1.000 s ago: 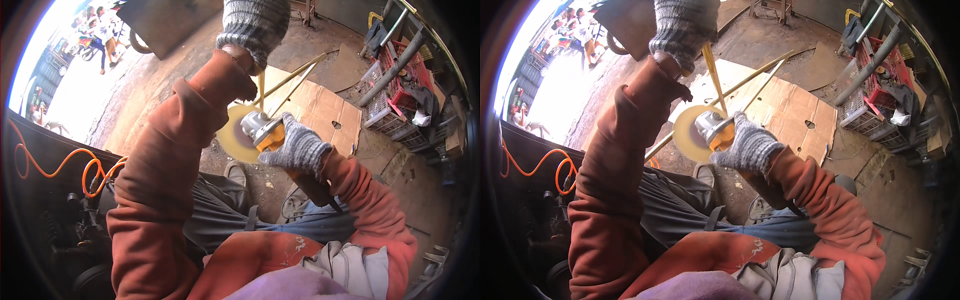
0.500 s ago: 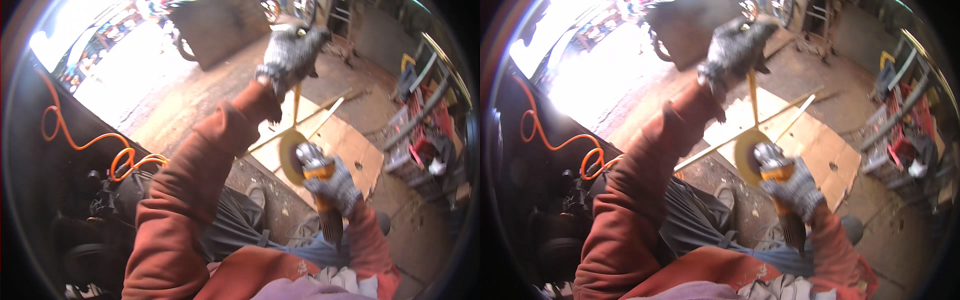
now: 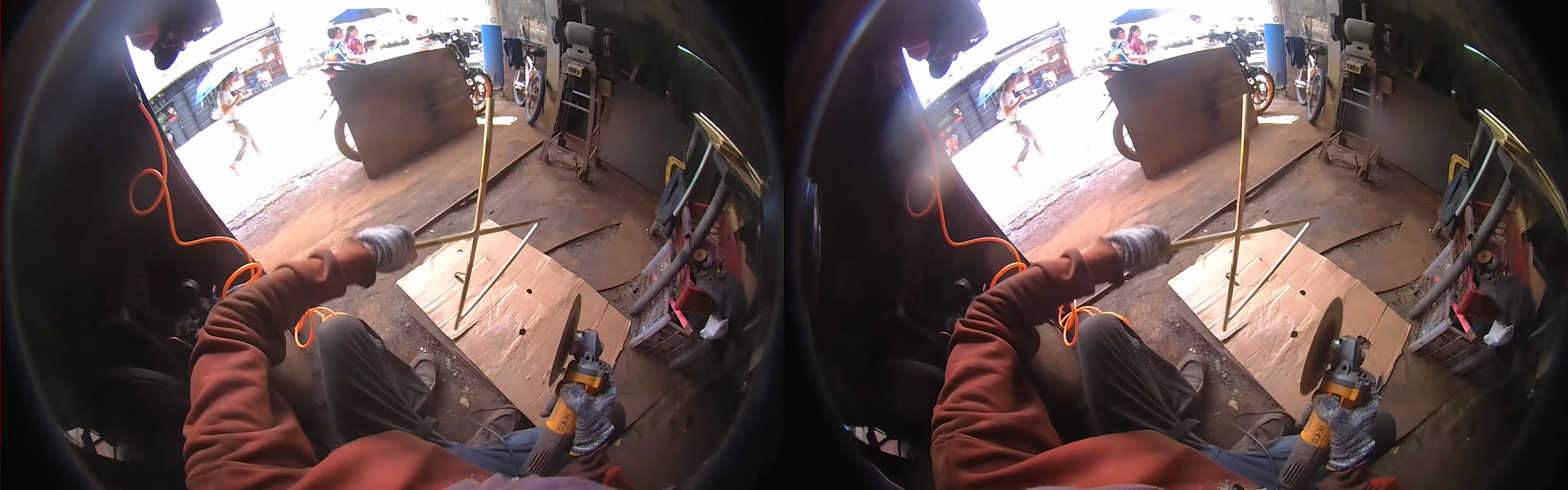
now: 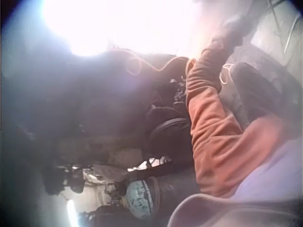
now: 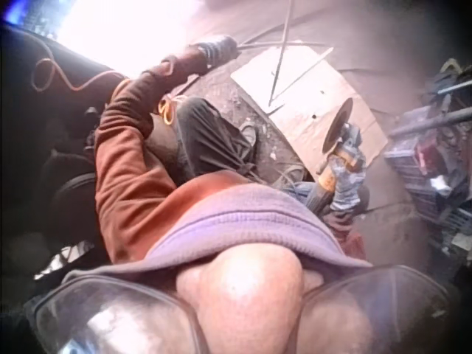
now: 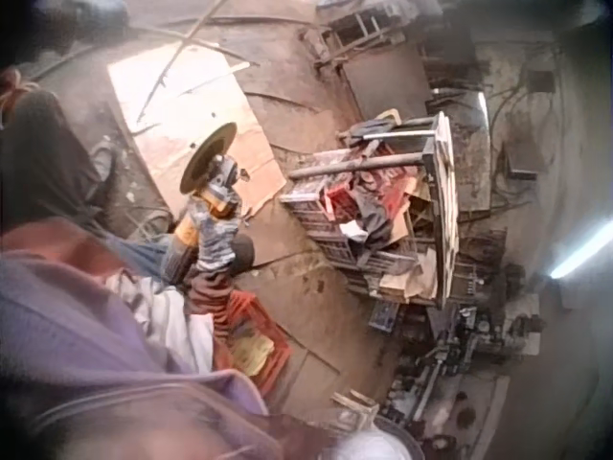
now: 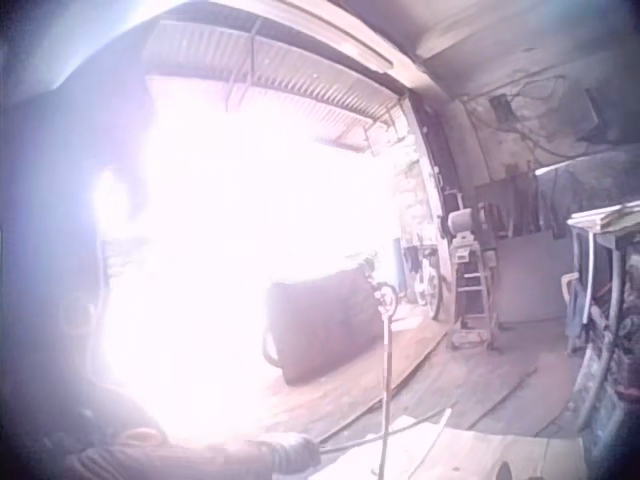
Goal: The person uses an angle grinder to smooth the ends and joints of a gold-colored metal frame while sitting on the floor, holding the frame with one gloved hand and the grinder with the other.
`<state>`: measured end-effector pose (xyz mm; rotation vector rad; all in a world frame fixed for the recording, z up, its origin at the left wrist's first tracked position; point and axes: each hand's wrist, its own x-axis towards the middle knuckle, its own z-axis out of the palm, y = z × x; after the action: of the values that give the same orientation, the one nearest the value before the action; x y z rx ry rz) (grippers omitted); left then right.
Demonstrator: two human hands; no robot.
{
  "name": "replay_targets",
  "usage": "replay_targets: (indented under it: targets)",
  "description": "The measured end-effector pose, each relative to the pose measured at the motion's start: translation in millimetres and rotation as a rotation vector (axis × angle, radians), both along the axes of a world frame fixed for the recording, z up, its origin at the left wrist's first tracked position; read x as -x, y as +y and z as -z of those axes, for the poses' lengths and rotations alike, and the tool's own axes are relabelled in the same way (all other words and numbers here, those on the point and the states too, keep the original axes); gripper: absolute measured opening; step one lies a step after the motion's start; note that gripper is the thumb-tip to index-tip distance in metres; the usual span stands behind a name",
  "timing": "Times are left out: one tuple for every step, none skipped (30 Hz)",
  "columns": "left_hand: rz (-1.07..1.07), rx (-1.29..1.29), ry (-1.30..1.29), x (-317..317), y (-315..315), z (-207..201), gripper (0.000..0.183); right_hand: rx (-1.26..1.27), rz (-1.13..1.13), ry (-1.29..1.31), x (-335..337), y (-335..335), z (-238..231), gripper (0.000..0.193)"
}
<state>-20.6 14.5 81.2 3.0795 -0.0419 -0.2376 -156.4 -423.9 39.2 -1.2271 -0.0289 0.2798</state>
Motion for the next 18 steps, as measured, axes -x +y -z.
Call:
replay_targets:
  targets:
    - [0.057,-0.101,-0.041,-16.5,-3.1,-19.8,0.026,-0.033,-0.007,0.0,2.2,-3.4,0.0,0.048]
    - [0.059,-0.123,-0.037,-27.6,-2.5,-40.7,0.026,-0.089,-0.03,-0.003,5.2,-1.5,0.1,0.048]
    - [0.057,-0.186,0.002,-34.1,5.6,-53.8,0.023,-0.151,-0.081,0.014,1.8,6.2,9.6,0.047]
    - [0.097,-0.219,0.018,-50.9,-2.4,-68.8,0.02,-0.189,-0.088,0.006,6.7,8.1,4.6,0.047]
    - [0.129,-0.256,0.038,-62.8,-11.4,-81.0,0.017,-0.231,-0.109,0.009,9.7,9.5,5.5,0.046]
    - [0.069,-0.419,0.19,-75.8,-27.5,-89.0,0.013,-0.274,-0.12,0.004,12.7,15.4,4.7,0.045]
    - [0.079,-0.427,0.19,-80.4,-44.8,-87.6,0.013,-0.314,-0.127,0.003,14.9,22.3,4.8,0.045]
    - [0.109,-0.475,0.157,-85.8,-65.6,-86.7,0.012,-0.327,-0.088,0.002,19.3,30.3,2.2,0.039]
    - [0.138,-0.522,0.122,-88.4,-82.2,-87.1,0.012,-0.291,-0.085,-0.016,13.3,29.4,25.8,0.038]
    - [0.241,-0.476,0.142,-79.3,-110.8,-94.1,0.015,-0.26,-0.038,-0.079,11.7,29.9,34.4,0.038]
    - [0.225,-0.508,0.164,-75.1,-106.4,-96.9,0.015,-0.274,-0.041,-0.126,12.5,51.8,33.7,0.037]
    - [0.152,-0.566,0.196,-72.3,-98.5,-101.0,0.015,-0.454,-0.155,0.1,18.5,60.5,19.1,0.038]
    - [0.103,-0.593,0.207,-68.5,-96.6,-107.4,0.015,-0.463,-0.201,0.173,21.1,63.1,12.9,0.038]
    - [0.142,-0.544,0.189,-55.9,-105.7,-121.6,0.017,-0.48,-0.199,0.176,22.5,62.7,13.0,0.038]
    - [0.153,-0.545,0.185,-62.8,-98.0,-124.9,0.017,-0.499,-0.202,0.181,22.2,63.4,14.7,0.038]
    - [0.158,-0.519,0.164,-71.3,-81.0,-132.3,0.018,-0.506,-0.207,0.179,21.1,66.7,15.3,0.038]
    - [0.177,-0.485,0.144,-72.9,-80.0,-140.8,0.02,-0.516,-0.206,0.191,19.9,65.6,17.1,0.038]
    - [0.185,-0.487,0.146,-74.1,-77.8,-150.8,0.02,-0.528,-0.208,0.204,18.4,65.4,19.8,0.038]
